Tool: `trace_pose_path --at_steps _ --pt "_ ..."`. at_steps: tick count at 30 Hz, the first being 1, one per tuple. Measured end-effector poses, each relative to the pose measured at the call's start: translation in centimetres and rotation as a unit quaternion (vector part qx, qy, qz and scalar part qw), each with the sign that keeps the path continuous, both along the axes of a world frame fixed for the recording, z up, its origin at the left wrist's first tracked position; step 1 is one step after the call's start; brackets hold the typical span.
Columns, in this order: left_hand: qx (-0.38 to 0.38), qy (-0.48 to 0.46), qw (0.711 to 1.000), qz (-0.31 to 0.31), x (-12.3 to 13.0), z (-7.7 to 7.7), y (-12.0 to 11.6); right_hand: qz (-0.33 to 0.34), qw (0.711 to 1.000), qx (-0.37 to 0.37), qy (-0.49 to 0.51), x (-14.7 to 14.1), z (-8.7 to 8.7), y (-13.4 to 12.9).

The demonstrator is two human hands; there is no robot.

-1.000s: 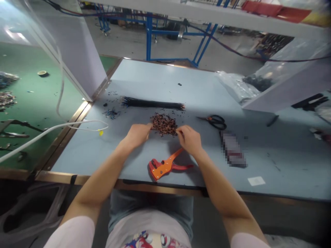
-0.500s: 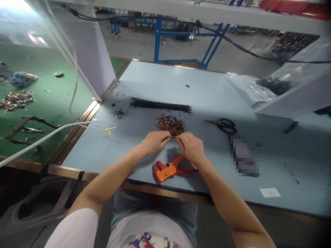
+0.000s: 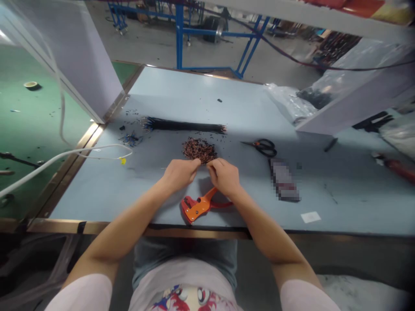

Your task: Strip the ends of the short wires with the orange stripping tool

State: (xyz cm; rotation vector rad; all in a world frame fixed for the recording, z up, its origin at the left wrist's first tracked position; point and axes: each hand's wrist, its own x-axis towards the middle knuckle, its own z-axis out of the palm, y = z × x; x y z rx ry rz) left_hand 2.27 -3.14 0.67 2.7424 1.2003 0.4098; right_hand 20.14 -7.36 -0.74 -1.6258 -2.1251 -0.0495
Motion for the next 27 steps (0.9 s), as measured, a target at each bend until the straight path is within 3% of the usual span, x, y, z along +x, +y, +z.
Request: trace_pose_path --at_steps 3,6,8,11,12,17,21,23,25,26,27 --pt "0.014 -0.022 0.999 0.026 -0.6 0.2 0.5 -0.052 0.997 -0.014 0.055 0.5 0.4 0.4" --pt "0.028 -0.123 0.986 0.108 -1.8 0.3 1.8 -0.116 0.990 -0.037 0.078 1.9 1.5 0.6" --pt "0.021 -0.247 0.960 0.133 -2.5 0.2 2.7 -0.046 0.993 -0.093 0.064 2.6 2.4 0.0" --pt "0.007 -0.413 0.901 0.133 -2.8 0.2 3.1 0.160 0.971 -0.176 0.009 2.9 2.8 -2.2" --pt "0.011 -0.446 0.885 0.135 -2.6 0.2 3.0 0.196 0.962 -0.188 -0.012 2.8 2.6 -3.2" --pt "0.013 -0.533 0.831 0.160 -1.6 0.2 2.2 0.166 0.963 -0.198 -0.074 2.0 0.1 -6.2" --pt "-0.013 -0.569 0.807 0.159 -1.4 -0.1 2.4 0.141 0.964 -0.205 -0.097 1.5 0.2 -5.2" --pt "-0.004 -0.568 0.807 0.163 -1.7 -0.1 2.7 0.107 0.969 -0.218 -0.050 1.6 0.9 -4.1" --pt "0.017 -0.555 0.812 0.179 -2.1 0.0 3.1 0.059 0.965 -0.241 0.085 1.8 1.5 -3.1" --pt "0.026 -0.543 0.817 0.190 -2.3 0.1 3.3 0.048 0.945 -0.263 0.186 2.0 1.6 -2.8" --pt "0.031 -0.530 0.823 0.201 -2.4 0.2 3.4 0.049 0.907 -0.291 0.300 2.1 1.5 -2.5"
